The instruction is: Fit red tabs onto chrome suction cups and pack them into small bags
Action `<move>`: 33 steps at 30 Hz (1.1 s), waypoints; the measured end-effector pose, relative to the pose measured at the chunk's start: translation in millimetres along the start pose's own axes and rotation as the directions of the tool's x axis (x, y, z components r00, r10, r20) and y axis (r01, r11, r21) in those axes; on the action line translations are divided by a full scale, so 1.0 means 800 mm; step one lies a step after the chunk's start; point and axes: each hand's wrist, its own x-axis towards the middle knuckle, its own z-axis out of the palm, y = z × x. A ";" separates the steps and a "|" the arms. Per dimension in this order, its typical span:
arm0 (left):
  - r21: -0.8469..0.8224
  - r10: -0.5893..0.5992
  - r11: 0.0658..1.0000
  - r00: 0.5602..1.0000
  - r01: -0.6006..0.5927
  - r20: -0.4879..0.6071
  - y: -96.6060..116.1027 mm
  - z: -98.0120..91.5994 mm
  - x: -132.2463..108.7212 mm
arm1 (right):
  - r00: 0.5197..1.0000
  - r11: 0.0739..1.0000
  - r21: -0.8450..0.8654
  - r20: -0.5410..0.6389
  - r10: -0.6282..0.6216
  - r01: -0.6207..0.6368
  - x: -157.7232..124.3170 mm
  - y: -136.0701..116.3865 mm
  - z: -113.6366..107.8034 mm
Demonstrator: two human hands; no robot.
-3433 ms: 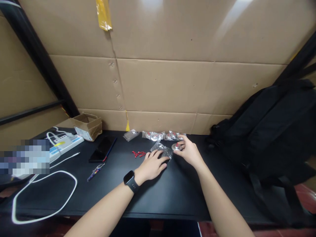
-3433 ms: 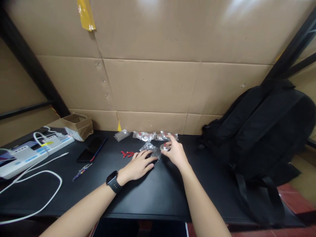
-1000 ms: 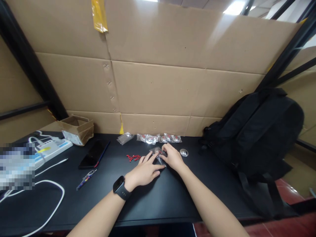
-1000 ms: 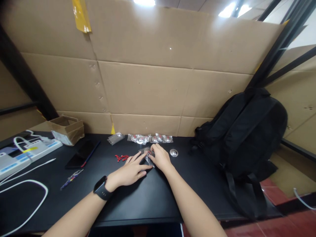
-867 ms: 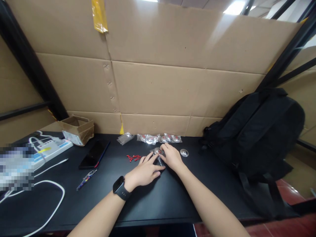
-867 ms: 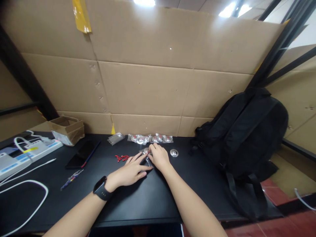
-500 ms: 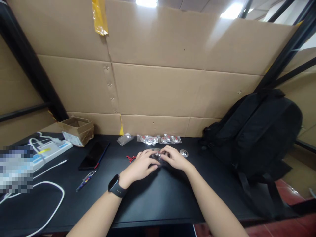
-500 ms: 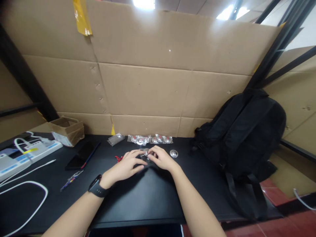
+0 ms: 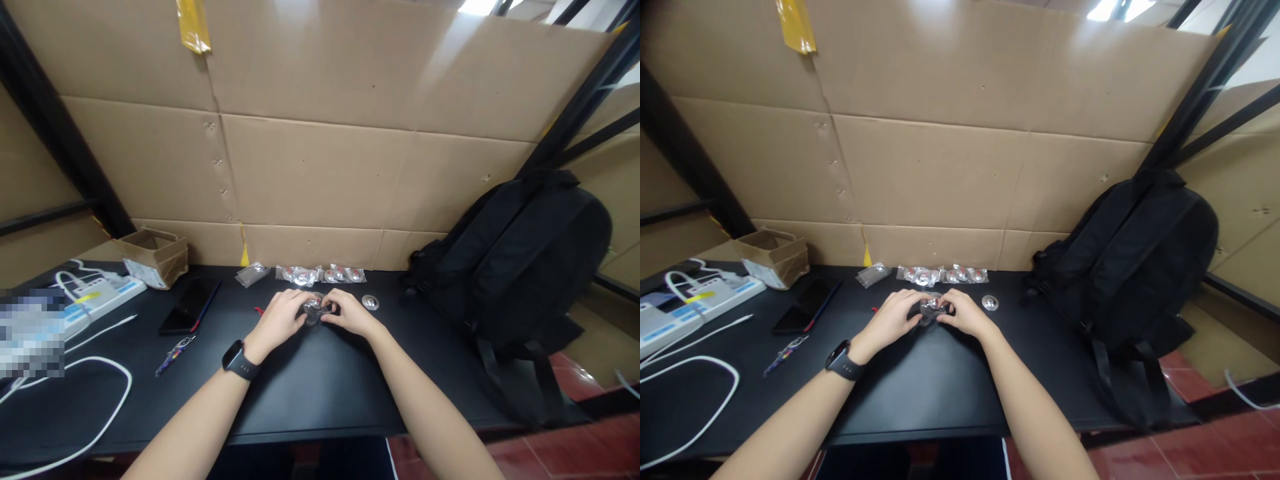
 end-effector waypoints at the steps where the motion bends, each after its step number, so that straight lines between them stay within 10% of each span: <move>1: 0.013 -0.008 1.000 1.000 0.008 0.001 -0.001 0.000 0.000 | 1.000 1.000 -0.003 -0.003 -0.001 0.000 0.000 0.000 0.001; 21: 0.010 -0.077 0.997 0.997 0.077 0.030 -0.011 0.000 0.002 | 0.995 0.998 -0.004 -0.078 0.056 -0.057 -0.002 -0.007 -0.016; 33: -0.141 -0.161 0.978 0.985 0.152 -0.059 -0.008 0.010 0.005 | 0.975 0.862 0.485 -0.073 0.211 -0.150 0.001 0.006 0.003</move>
